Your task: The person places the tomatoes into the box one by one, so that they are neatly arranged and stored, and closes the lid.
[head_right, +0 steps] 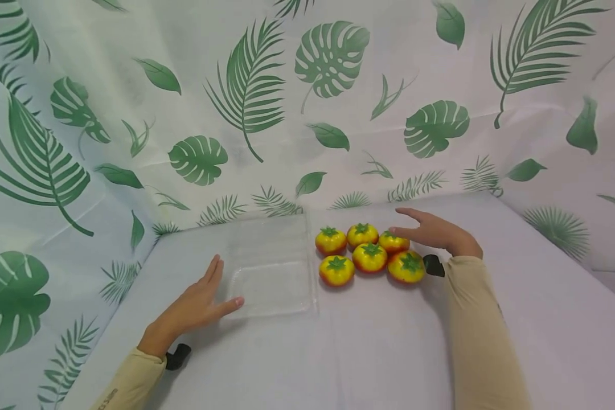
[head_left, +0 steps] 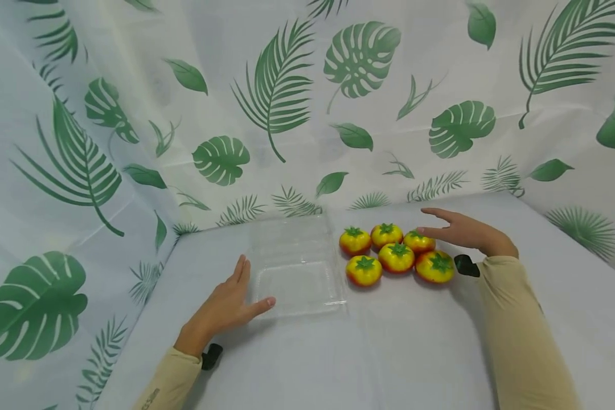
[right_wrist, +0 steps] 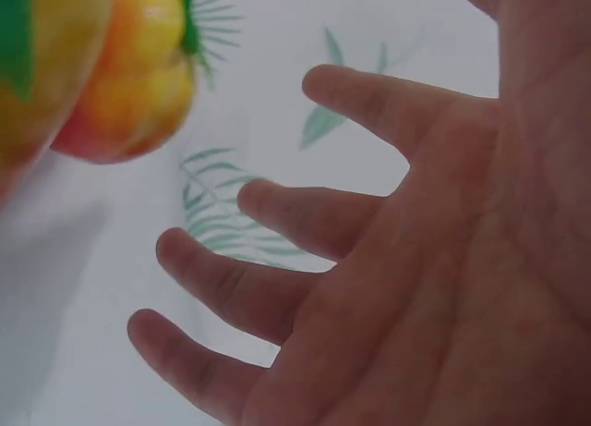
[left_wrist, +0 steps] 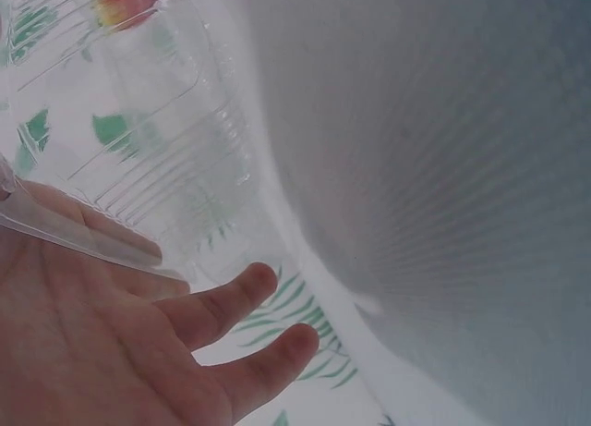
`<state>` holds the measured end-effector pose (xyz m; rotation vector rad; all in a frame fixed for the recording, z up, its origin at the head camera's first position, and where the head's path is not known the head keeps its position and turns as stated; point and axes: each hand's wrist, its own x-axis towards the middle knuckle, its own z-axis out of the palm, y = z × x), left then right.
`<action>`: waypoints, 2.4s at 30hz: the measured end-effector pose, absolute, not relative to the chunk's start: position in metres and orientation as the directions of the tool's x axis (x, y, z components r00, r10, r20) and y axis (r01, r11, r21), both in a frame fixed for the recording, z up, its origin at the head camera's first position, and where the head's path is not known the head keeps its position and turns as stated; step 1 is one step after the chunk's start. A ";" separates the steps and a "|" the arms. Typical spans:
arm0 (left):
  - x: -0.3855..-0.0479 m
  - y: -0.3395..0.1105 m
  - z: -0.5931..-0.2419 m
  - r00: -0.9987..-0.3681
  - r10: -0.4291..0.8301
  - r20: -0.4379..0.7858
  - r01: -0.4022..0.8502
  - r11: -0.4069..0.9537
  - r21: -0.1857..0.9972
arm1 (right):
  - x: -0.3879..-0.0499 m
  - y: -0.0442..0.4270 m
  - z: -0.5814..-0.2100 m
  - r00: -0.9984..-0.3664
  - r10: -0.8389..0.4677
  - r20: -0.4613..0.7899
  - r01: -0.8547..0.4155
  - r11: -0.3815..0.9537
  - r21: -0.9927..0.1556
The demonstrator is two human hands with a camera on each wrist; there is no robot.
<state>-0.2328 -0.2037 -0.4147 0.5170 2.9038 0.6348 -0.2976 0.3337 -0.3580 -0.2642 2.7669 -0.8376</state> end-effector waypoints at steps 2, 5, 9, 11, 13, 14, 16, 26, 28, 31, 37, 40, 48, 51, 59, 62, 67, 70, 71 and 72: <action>-0.232 -0.202 -0.415 -0.932 0.360 -0.049 0.308 0.854 0.420 | -0.297 0.333 -0.360 -0.950 -0.257 -0.177 -0.120 0.825 -0.553; -0.232 -0.201 -0.413 -0.930 0.364 -0.049 0.315 0.859 0.404 | -0.297 0.328 -0.361 -0.946 -0.275 -0.171 -0.142 0.827 -0.545; -0.232 -0.201 -0.412 -0.929 0.367 -0.046 0.320 0.860 0.396 | -0.298 0.316 -0.356 -0.946 -0.279 -0.167 -0.158 0.843 -0.513; -0.231 -0.202 -0.411 -0.929 0.367 -0.046 0.320 0.860 0.397 | -0.298 0.310 -0.351 -0.946 -0.277 -0.171 -0.162 0.857 -0.490; -0.231 -0.203 -0.410 -0.931 0.363 -0.046 0.316 0.861 0.399 | -0.298 0.303 -0.347 -0.949 -0.261 -0.178 -0.154 0.873 -0.462; -0.231 -0.203 -0.409 -0.931 0.361 -0.047 0.314 0.861 0.400 | -0.298 0.300 -0.345 -0.950 -0.252 -0.182 -0.148 0.881 -0.450; -0.230 -0.203 -0.409 -0.933 0.357 -0.048 0.309 0.862 0.401 | -0.299 0.295 -0.342 -0.953 -0.231 -0.198 -0.127 0.893 -0.432; -0.229 -0.201 -0.414 -0.937 0.343 -0.070 0.282 0.858 0.430 | -0.302 0.291 -0.348 -0.945 -0.220 -0.240 -0.099 0.896 -0.432; -0.229 -0.201 -0.414 -0.936 0.344 -0.068 0.285 0.859 0.426 | -0.303 0.292 -0.351 -0.942 -0.240 -0.235 -0.119 0.893 -0.435; -0.229 -0.201 -0.415 -0.935 0.348 -0.066 0.290 0.859 0.422 | -0.302 0.293 -0.354 -0.937 -0.266 -0.227 -0.147 0.888 -0.436; -0.231 -0.202 -0.413 -0.931 0.362 -0.054 0.308 0.854 0.420 | -0.303 0.294 -0.356 -0.933 -0.289 -0.214 -0.167 0.876 -0.453; -0.230 -0.202 -0.412 -0.930 0.365 -0.052 0.311 0.851 0.423 | -0.302 0.293 -0.355 -0.931 -0.285 -0.229 -0.155 0.875 -0.458; -0.230 -0.202 -0.413 -0.931 0.359 -0.062 0.300 0.851 0.431 | -0.303 0.292 -0.356 -0.928 -0.275 -0.253 -0.135 0.878 -0.459; -0.229 -0.202 -0.413 -0.931 0.359 -0.066 0.297 0.851 0.433 | -0.305 0.293 -0.357 -0.931 -0.278 -0.235 -0.150 0.882 -0.447; -0.228 -0.201 -0.413 -0.929 0.364 -0.068 0.301 0.849 0.434 | -0.305 0.296 -0.356 -0.954 -0.267 -0.136 -0.182 0.876 -0.447; -0.228 -0.201 -0.413 -0.930 0.361 -0.075 0.295 0.851 0.435 | -0.303 0.300 -0.354 -0.966 -0.249 -0.074 -0.188 0.867 -0.462; -0.229 -0.202 -0.414 -0.932 0.354 -0.080 0.286 0.852 0.439 | -0.301 0.306 -0.350 -0.974 -0.221 -0.038 -0.173 0.849 -0.499; -0.229 -0.203 -0.415 -0.932 0.354 -0.079 0.286 0.851 0.440 | -0.301 0.307 -0.348 -0.976 -0.216 -0.018 -0.176 0.841 -0.511; -0.229 -0.203 -0.415 -0.932 0.353 -0.082 0.284 0.852 0.439 | -0.301 0.308 -0.347 -0.977 -0.215 -0.009 -0.180 0.838 -0.516; -0.230 -0.203 -0.415 -0.932 0.353 -0.083 0.284 0.852 0.439 | -0.302 0.308 -0.347 -0.977 -0.215 0.001 -0.184 0.832 -0.523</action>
